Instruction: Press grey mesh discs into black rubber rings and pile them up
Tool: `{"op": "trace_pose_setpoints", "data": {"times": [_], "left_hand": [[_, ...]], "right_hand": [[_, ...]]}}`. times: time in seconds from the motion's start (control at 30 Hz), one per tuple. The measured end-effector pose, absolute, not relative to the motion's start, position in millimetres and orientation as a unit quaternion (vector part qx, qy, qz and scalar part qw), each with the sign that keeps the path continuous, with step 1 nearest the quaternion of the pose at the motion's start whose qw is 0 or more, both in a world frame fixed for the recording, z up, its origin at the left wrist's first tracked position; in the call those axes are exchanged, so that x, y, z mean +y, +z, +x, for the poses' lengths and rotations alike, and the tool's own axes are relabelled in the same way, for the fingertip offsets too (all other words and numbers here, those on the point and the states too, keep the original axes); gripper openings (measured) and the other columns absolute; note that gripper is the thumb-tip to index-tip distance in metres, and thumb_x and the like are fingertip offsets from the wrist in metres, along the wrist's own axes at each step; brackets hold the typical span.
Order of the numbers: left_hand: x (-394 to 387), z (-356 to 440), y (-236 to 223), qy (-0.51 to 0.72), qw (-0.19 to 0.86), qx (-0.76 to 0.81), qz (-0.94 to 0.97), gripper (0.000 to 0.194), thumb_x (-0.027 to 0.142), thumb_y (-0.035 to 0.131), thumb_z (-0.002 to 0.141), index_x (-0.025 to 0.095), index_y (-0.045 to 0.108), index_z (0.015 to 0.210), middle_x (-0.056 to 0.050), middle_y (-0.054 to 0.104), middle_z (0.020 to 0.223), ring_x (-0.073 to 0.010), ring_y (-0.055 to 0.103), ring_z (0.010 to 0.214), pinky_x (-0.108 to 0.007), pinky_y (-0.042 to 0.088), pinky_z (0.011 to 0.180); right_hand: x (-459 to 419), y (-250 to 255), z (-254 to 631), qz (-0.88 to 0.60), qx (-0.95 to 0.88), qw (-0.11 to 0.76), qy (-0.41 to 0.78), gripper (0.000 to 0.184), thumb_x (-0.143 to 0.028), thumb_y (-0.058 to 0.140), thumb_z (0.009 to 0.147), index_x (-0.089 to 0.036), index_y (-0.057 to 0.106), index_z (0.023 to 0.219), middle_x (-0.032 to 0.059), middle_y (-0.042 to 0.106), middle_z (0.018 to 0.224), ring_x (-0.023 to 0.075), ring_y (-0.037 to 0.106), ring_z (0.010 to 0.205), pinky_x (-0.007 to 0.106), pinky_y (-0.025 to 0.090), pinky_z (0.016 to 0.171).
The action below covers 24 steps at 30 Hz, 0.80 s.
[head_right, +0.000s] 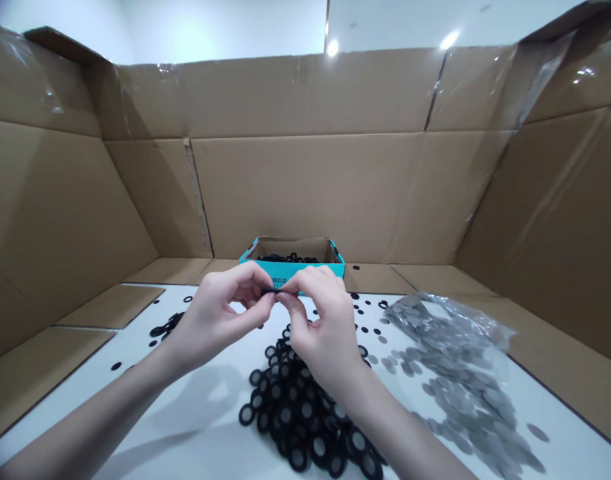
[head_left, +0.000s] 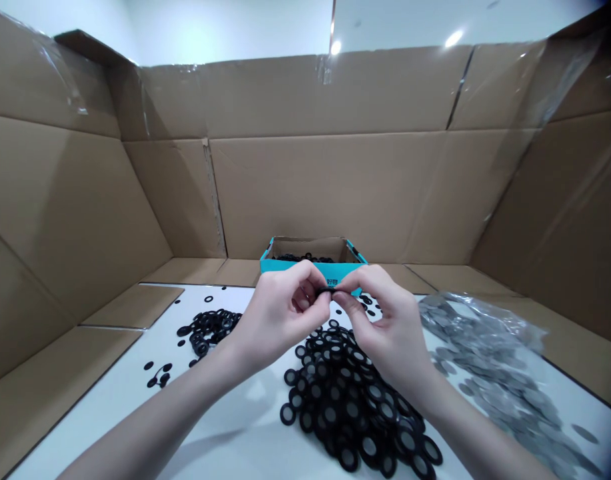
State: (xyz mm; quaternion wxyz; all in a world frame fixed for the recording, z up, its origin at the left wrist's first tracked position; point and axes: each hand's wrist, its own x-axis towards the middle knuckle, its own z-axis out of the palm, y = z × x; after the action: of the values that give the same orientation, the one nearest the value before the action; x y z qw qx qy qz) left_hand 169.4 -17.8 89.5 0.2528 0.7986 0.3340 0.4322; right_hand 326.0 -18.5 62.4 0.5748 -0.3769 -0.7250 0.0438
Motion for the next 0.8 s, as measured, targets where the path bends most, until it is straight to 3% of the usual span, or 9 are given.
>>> {"op": "trace_pose_setpoints", "data": {"times": [0.23,0.47,0.6,0.8], "left_hand": [[-15.1,164.2,92.9,0.417,0.322,0.291,0.798,0.01,0.024,0.062,0.086,0.015,0.058,0.087,0.001,0.059,0.07,-0.0096,0.059,0.06,-0.021,0.05,0.057],[-15.1,164.0,91.2,0.451,0.252,0.26,0.816,0.025,0.024,0.069,0.083,0.015,0.059,0.103,0.001,0.062,0.075,-0.0103,0.059,0.066,-0.022,0.052,0.063],[-17.8,164.9,93.0,0.449,0.241,0.275,0.815,0.018,0.025,0.065,0.085,0.014,0.059,0.098,0.0,0.062,0.075,-0.0099,0.057,0.063,-0.022,0.051,0.06],[-21.3,167.4,95.7,0.431,0.255,0.313,0.807,0.008,0.02,0.057,0.088,0.014,0.057,0.083,0.002,0.058,0.068,-0.0082,0.053,0.06,-0.019,0.045,0.054]], "right_hand": [[-15.4,66.2,333.2,-0.369,-0.671,0.571,0.295,0.021,-0.034,0.056,0.083,-0.021,0.054,0.066,-0.0009,0.051,0.065,0.015,0.044,0.064,0.029,0.032,0.061],[-12.8,68.6,335.1,-0.312,-0.611,0.524,0.505,0.031,-0.047,0.064,0.078,-0.021,0.052,0.065,0.0003,0.053,0.071,0.016,0.048,0.069,0.029,0.039,0.065],[-11.6,65.8,335.0,-0.316,-0.617,0.543,0.473,0.03,-0.044,0.063,0.08,-0.021,0.052,0.065,-0.001,0.049,0.067,0.0148,0.044,0.066,0.028,0.035,0.062],[-17.0,64.8,330.6,-0.386,-0.687,0.583,0.197,0.018,-0.026,0.057,0.084,-0.022,0.055,0.066,-0.0011,0.052,0.064,0.0154,0.043,0.065,0.03,0.031,0.061]]}}
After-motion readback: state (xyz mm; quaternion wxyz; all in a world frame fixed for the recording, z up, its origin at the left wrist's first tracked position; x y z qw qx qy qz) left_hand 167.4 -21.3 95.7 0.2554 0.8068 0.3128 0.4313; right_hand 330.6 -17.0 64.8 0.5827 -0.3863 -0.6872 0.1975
